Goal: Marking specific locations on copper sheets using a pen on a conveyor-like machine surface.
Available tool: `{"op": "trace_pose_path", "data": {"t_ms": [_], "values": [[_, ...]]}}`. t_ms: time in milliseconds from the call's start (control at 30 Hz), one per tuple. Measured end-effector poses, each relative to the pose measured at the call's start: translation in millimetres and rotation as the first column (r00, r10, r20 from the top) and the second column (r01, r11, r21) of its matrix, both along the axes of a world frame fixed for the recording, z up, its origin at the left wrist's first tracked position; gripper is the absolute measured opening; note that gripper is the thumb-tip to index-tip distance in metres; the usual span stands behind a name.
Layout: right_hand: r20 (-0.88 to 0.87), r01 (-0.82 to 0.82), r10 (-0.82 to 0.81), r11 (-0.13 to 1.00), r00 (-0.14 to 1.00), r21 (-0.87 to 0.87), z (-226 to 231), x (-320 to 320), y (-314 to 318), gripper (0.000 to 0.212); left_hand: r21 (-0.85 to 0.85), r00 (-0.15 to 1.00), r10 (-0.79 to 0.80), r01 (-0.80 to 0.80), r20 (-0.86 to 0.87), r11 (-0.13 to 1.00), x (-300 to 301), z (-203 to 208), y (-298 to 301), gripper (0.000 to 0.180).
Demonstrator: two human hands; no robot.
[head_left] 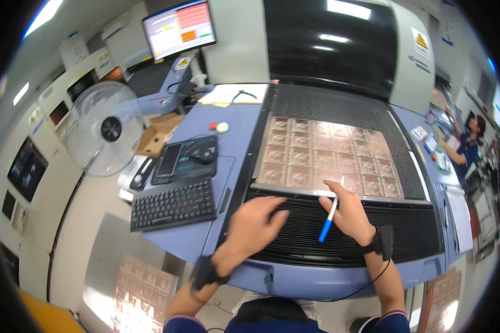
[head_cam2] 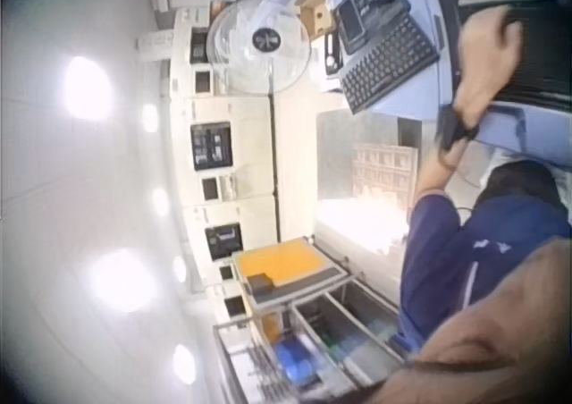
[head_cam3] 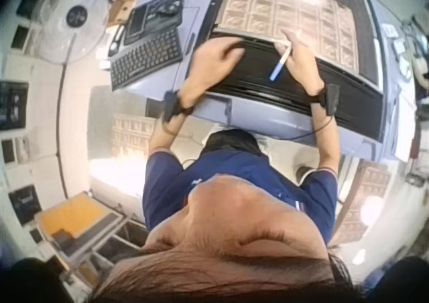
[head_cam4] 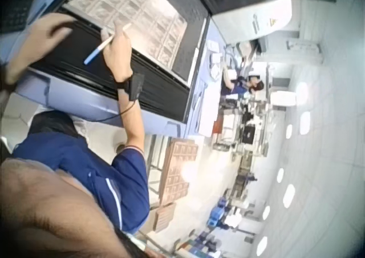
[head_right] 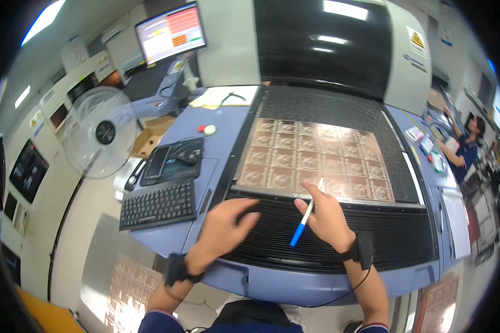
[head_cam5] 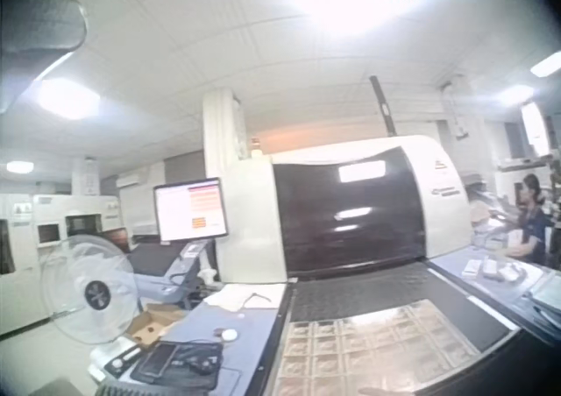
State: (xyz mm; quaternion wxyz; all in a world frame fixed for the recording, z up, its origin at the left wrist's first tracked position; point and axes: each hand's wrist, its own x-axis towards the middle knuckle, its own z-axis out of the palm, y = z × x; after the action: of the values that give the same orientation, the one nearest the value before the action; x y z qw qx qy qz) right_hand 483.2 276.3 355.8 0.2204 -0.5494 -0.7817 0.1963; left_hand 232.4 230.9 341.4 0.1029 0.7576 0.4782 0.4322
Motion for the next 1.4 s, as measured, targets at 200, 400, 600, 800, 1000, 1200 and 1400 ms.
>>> {"op": "trace_pose_path", "data": {"t_ms": [200, 400, 600, 800, 1000, 1200, 1400], "values": [[-0.399, 0.021, 0.128, 0.937, 0.908, 0.349, -39.6, -23.2, -1.4, 0.028, 0.153, 0.96, -0.243, 0.222, 0.141, 0.963, 55.8, -29.1, 54.6, 0.023], [-0.361, -0.015, 0.115, 0.963, 0.925, 0.268, -37.9, -22.2, -18.9, 0.019, 0.202, 0.963, -0.256, 0.234, 0.088, 0.951, 54.4, -47.6, 44.8, 0.015], [-0.341, -0.037, 0.126, 0.966, 0.932, 0.255, -41.6, -24.3, -22.2, 0.021, 0.21, 0.961, -0.201, 0.16, 0.188, 0.965, 53.2, -46.8, 42.8, 0.01], [-0.331, -0.017, 0.103, 0.967, 0.938, 0.253, -45.2, -24.9, -23.4, 0.016, 0.211, 0.958, -0.226, 0.187, 0.175, 0.959, 52.1, -52.9, 43.3, 0.011], [-0.319, -0.015, 0.093, 0.971, 0.943, 0.24, -47.0, -26.6, -23.9, 0.014, 0.217, 0.966, -0.204, 0.168, 0.16, 0.962, 52.4, -57.6, 44.2, 0.01], [-0.335, -0.002, 0.083, 0.972, 0.939, 0.234, -50.3, -24.9, -21.9, 0.014, 0.19, 0.97, -0.184, 0.154, 0.156, 0.97, 53.6, -54.7, 41.5, 0.013], [-0.346, -0.021, 0.096, 0.977, 0.933, 0.214, -51.2, -24.1, -22.2, 0.014, 0.18, 0.97, -0.186, 0.158, 0.156, 0.971, 54.5, -54.9, 41.9, 0.013]]}}
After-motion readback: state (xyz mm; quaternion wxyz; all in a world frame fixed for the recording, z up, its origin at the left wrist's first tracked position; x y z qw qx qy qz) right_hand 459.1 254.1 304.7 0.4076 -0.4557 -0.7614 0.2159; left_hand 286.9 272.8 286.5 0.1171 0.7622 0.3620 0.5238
